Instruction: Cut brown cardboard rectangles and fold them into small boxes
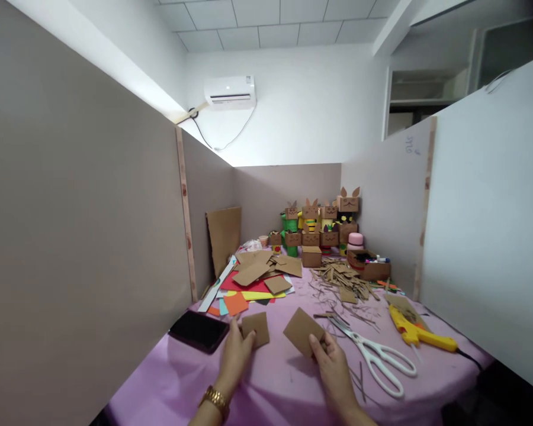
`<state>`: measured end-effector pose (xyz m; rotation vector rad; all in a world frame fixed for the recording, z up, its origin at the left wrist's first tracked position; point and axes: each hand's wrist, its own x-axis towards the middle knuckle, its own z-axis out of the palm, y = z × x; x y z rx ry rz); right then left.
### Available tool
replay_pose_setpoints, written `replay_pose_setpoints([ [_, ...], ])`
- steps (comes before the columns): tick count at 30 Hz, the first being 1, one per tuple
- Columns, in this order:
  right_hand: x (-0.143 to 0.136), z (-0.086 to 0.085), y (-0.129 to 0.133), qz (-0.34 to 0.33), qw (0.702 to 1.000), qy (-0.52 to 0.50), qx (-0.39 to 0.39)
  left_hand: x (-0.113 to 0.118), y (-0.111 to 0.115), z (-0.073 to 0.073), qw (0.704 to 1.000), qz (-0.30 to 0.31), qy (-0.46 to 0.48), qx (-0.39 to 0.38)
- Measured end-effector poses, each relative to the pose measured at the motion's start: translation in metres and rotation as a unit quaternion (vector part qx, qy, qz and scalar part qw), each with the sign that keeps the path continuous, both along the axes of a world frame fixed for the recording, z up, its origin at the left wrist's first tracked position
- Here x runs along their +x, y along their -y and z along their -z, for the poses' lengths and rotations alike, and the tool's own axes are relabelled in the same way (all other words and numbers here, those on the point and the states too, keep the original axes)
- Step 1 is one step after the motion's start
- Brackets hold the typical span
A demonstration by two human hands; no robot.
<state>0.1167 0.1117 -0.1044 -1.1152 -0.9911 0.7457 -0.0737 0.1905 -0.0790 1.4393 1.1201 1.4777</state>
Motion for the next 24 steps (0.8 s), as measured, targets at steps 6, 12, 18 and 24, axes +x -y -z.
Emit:
replay_pose_setpoints([
  [6,-0.017,-0.003,-0.008,-0.080,0.995,0.056,0.001,0.024,0.017,-0.004,0.999,0.043,-0.024,0.024],
  [12,-0.016,-0.010,-0.050,-0.082,0.968,0.225,-0.072,0.016,0.011,0.008,0.999,0.038,0.006,-0.010],
  [18,-0.015,-0.036,-0.132,0.055,0.923,0.374,-0.064,0.005,0.002,0.018,0.998,0.048,0.021,-0.024],
  [24,-0.031,-0.041,-0.180,0.098,0.882,0.447,-0.109,0.007,-0.001,0.023,0.996,0.080,0.014,-0.023],
])
